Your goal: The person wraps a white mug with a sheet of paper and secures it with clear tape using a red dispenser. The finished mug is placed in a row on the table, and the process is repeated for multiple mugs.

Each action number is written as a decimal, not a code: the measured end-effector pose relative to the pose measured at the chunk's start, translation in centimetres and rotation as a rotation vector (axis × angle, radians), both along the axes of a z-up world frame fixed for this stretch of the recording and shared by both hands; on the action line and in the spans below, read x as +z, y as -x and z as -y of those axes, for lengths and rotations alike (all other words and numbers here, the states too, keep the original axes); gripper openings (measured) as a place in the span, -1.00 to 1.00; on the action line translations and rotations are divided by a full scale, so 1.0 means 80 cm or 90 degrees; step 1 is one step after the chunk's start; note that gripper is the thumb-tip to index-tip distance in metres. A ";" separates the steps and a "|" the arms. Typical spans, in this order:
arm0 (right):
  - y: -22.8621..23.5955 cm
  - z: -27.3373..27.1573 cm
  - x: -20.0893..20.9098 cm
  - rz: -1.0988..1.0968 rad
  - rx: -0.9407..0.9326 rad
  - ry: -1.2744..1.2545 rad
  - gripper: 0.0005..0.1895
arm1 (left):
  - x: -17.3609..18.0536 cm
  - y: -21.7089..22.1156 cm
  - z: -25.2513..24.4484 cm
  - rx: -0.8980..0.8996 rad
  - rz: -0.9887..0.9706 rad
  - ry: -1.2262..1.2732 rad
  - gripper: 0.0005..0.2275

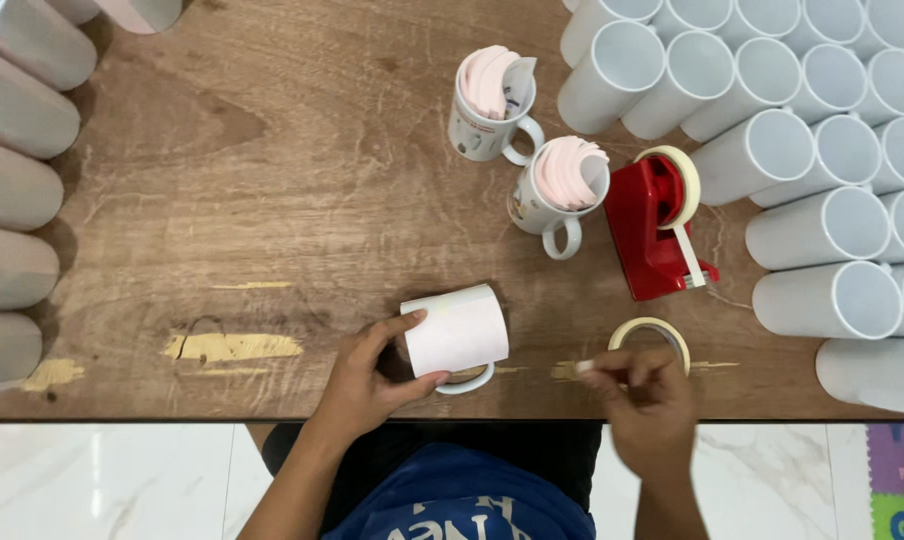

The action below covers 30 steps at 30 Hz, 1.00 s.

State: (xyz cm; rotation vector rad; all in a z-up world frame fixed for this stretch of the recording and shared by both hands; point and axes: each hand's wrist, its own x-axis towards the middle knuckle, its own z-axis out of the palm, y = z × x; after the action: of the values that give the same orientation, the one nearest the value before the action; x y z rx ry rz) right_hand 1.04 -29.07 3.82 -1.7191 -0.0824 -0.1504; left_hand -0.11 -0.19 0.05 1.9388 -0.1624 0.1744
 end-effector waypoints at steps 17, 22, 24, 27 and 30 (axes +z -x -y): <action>0.023 -0.118 -0.013 -0.096 0.027 0.079 -0.55 | 0.006 0.001 -0.002 -0.023 0.032 0.001 -0.44; 0.023 -0.123 -0.008 -0.113 0.015 0.063 -0.54 | 0.005 0.000 -0.002 -0.029 0.026 -0.013 -0.44; 0.022 -0.124 -0.005 -0.126 0.006 0.086 -0.54 | 0.006 0.000 -0.003 -0.031 0.041 -0.018 -0.44; 0.019 -0.127 -0.006 -0.154 0.006 0.037 -0.54 | 0.003 0.000 -0.003 -0.033 0.033 -0.014 -0.44; 0.017 -0.127 -0.003 -0.154 0.012 0.040 -0.54 | 0.004 0.000 -0.003 -0.037 0.049 -0.013 -0.44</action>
State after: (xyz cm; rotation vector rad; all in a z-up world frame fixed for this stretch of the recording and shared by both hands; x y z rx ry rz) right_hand -0.35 -18.91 3.60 -1.7856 0.0768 0.0758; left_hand -0.10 0.06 0.41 1.9469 -0.2715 0.2092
